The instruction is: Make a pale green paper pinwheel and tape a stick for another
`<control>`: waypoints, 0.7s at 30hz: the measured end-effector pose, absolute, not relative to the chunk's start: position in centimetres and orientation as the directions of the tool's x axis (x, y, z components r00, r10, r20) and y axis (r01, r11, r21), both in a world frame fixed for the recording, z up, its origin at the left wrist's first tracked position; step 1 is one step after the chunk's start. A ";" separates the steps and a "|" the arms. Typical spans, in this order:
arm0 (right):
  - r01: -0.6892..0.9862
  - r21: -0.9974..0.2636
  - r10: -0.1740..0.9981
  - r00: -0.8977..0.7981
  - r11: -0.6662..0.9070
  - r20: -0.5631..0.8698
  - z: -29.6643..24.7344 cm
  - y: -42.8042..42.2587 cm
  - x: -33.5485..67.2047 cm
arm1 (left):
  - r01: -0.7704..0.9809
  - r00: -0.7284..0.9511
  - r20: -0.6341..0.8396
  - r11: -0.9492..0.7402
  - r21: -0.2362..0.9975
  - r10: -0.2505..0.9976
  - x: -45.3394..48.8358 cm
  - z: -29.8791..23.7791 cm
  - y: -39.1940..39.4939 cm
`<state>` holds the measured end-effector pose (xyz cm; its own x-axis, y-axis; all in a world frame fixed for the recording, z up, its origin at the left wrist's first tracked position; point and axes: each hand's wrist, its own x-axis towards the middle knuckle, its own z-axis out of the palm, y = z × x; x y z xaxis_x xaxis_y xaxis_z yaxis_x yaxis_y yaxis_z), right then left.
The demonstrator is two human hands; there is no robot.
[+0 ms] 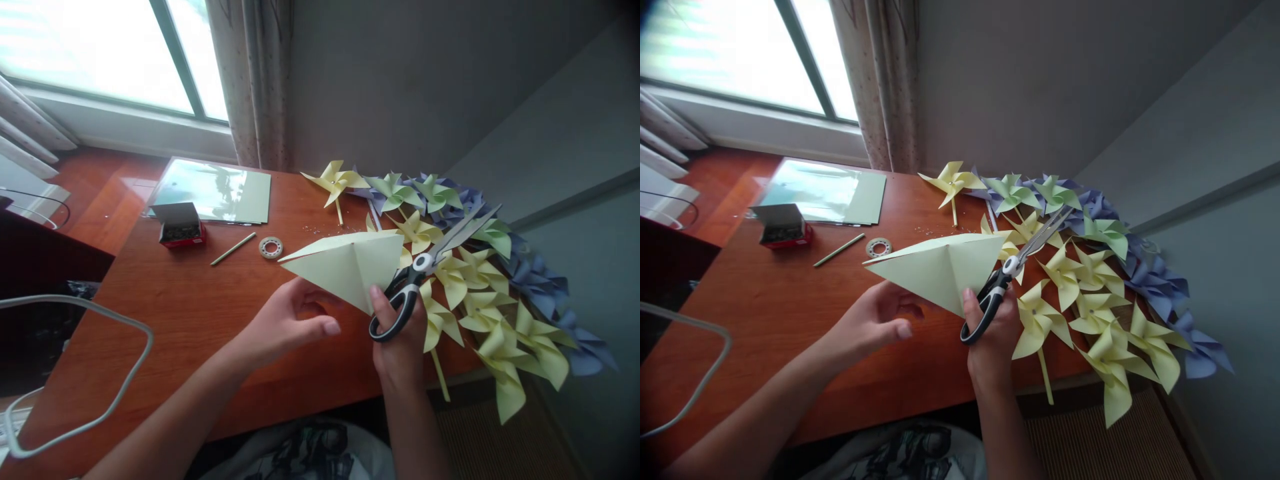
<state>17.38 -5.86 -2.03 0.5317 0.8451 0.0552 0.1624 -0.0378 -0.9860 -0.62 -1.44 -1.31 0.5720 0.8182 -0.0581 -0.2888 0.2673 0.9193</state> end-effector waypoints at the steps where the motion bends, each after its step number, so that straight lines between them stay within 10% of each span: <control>1: 0.189 -0.981 0.818 0.570 -0.040 0.077 -2.0 -5.8 17.0 | -0.250 0.568 -0.076 0.260 0.933 0.819 -0.4 -1.2 -1.6; 12: 0.306 -0.950 0.829 0.545 -0.057 0.126 -0.6 -6.0 13.8 | -0.158 0.293 -0.191 0.244 0.957 0.937 0.6 -0.2 -1.8; 21: 0.044 -0.994 0.972 0.215 -0.103 -0.091 -1.7 -9.4 16.8 | -0.136 0.042 -0.150 0.154 0.979 0.988 -0.8 0.4 -1.2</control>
